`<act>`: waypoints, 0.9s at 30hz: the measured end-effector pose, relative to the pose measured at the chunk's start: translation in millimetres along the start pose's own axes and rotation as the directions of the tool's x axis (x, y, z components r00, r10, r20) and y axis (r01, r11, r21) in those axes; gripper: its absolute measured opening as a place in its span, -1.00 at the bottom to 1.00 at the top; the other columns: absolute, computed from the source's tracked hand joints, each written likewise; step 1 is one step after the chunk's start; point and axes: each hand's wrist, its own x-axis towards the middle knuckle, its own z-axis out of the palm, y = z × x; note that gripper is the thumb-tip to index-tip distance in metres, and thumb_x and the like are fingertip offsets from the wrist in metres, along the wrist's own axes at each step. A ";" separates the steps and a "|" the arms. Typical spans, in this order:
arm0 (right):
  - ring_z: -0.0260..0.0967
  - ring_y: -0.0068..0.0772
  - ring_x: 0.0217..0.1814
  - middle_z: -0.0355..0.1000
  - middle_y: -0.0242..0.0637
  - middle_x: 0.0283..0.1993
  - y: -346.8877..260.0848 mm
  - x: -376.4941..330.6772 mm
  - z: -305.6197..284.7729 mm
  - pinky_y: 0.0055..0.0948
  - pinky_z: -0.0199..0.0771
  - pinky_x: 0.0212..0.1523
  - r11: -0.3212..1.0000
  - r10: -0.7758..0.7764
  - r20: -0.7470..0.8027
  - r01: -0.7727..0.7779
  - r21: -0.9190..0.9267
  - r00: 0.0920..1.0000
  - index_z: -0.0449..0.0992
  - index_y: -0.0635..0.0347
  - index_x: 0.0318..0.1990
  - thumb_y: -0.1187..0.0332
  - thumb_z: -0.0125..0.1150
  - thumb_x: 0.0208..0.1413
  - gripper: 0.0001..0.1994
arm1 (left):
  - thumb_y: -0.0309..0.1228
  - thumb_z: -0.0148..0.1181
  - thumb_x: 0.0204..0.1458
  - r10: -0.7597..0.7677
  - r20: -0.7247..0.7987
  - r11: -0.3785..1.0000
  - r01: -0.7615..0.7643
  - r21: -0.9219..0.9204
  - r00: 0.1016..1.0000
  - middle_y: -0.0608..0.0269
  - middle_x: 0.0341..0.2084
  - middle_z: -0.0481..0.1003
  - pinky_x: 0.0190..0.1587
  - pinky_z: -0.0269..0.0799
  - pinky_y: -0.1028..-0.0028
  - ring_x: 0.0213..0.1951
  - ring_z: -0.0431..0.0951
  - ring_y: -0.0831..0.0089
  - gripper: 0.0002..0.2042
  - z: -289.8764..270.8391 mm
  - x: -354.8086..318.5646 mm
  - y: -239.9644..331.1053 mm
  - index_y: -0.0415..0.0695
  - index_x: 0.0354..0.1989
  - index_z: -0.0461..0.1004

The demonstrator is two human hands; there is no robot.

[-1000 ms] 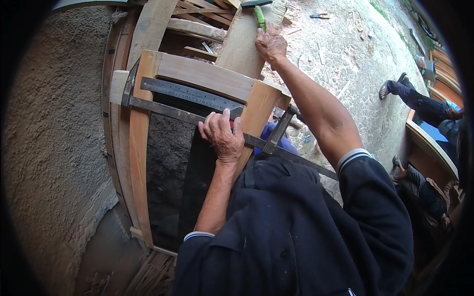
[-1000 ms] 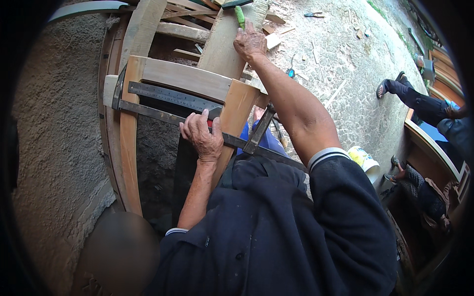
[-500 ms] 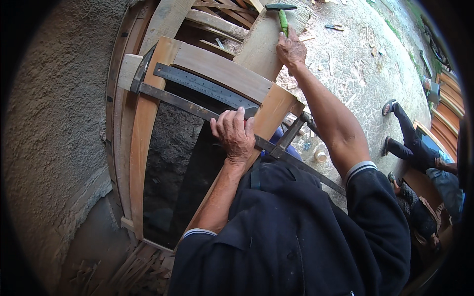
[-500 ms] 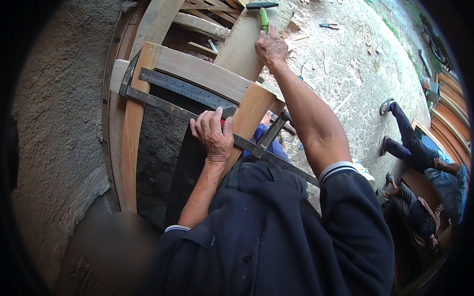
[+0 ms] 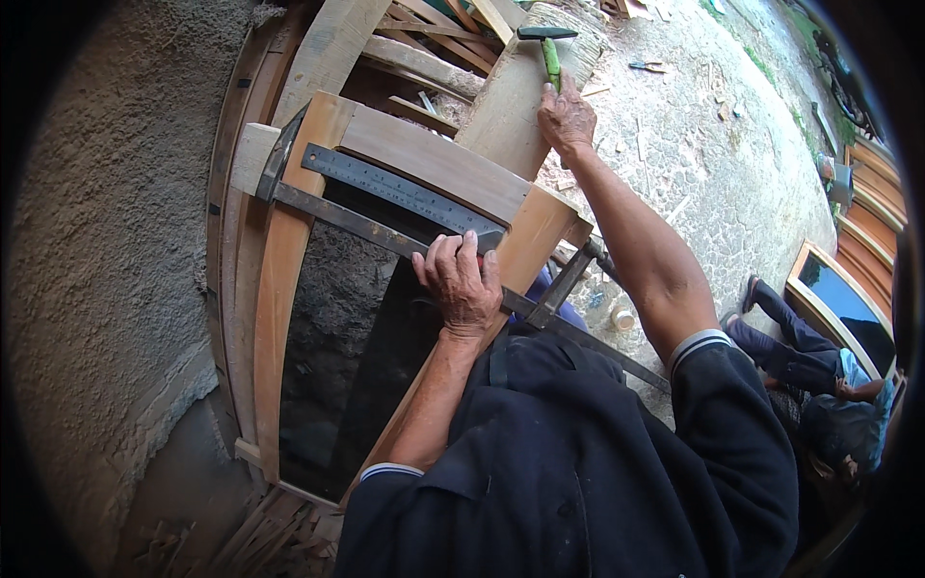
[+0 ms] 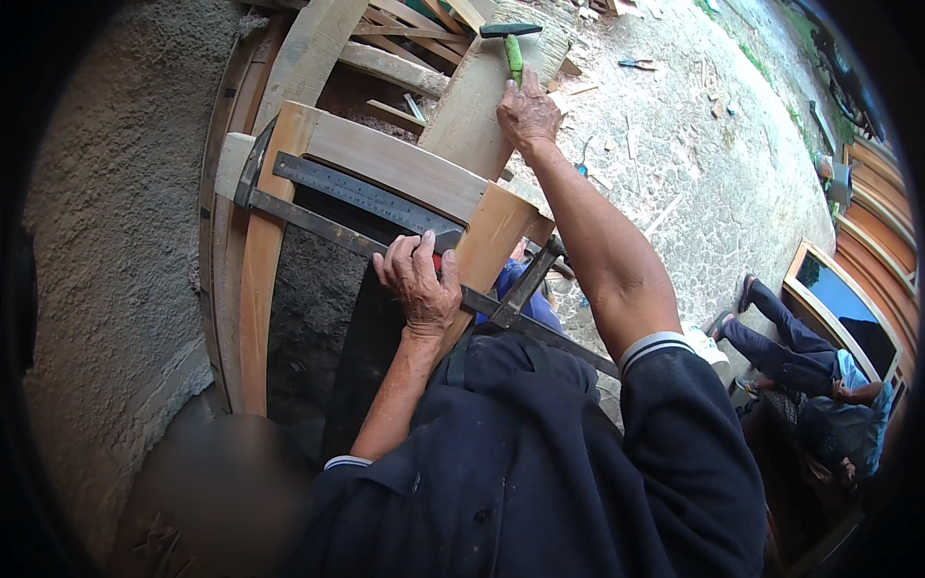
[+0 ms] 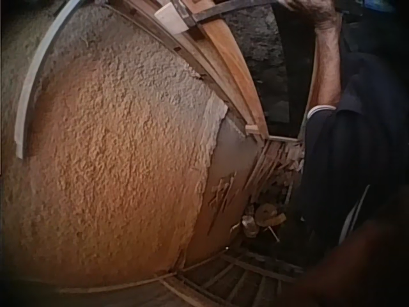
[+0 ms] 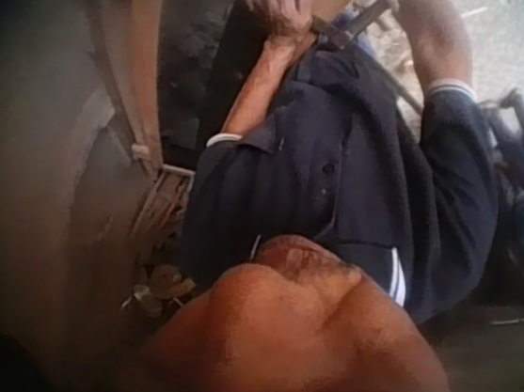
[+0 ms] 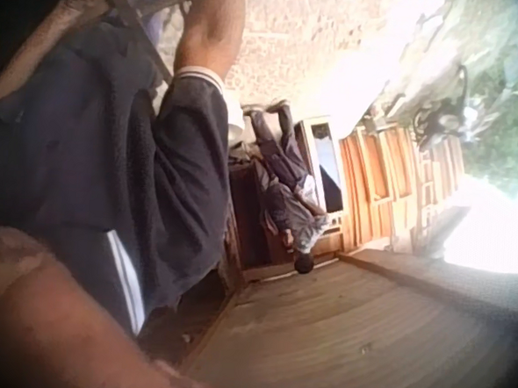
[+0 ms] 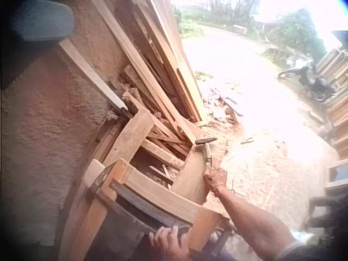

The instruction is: The person assembles a wooden frame by positioning planks and securing them with nails. They use a hammer to drive nails into the wood and a metal square to ensure alignment. The person kneels on the ground to reach the work area and continues hammering until the frame is secured.

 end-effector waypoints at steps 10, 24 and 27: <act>0.52 0.31 0.04 0.53 0.16 0.10 -2.9 -2.3 -3.6 0.09 0.46 0.14 0.998 0.052 0.040 -0.053 0.037 0.998 0.28 0.04 0.38 0.07 -0.12 0.35 -0.48 | -0.18 0.12 0.23 -0.029 0.074 1.000 0.028 0.011 0.997 -0.16 0.43 0.22 0.44 -0.21 -0.25 0.50 0.06 -0.16 -0.62 -3.9 4.3 4.2 -0.16 0.11 0.48; 0.56 0.32 -0.05 0.57 0.16 -0.01 2.6 0.1 4.2 0.16 0.48 0.06 1.000 0.018 -0.026 -0.018 0.004 1.000 0.24 0.07 0.40 0.08 -0.12 0.34 -0.46 | -0.24 0.10 0.19 0.059 0.066 0.998 -0.060 0.021 0.996 -0.29 0.35 0.30 0.45 -0.11 -0.16 0.41 0.25 -0.12 -0.60 -3.7 12.0 3.0 -0.27 0.08 0.40; 0.55 0.34 -0.06 0.57 0.15 -0.02 1.9 -0.1 3.7 0.18 0.48 0.04 1.000 0.027 -0.008 -0.027 -0.003 1.000 0.24 0.04 0.39 0.07 -0.12 0.34 -0.48 | -0.24 0.09 0.20 0.057 0.059 0.998 -0.058 0.009 0.997 -0.29 0.34 0.31 0.44 -0.09 -0.16 0.41 0.26 -0.13 -0.61 -3.1 13.1 2.7 -0.26 0.07 0.40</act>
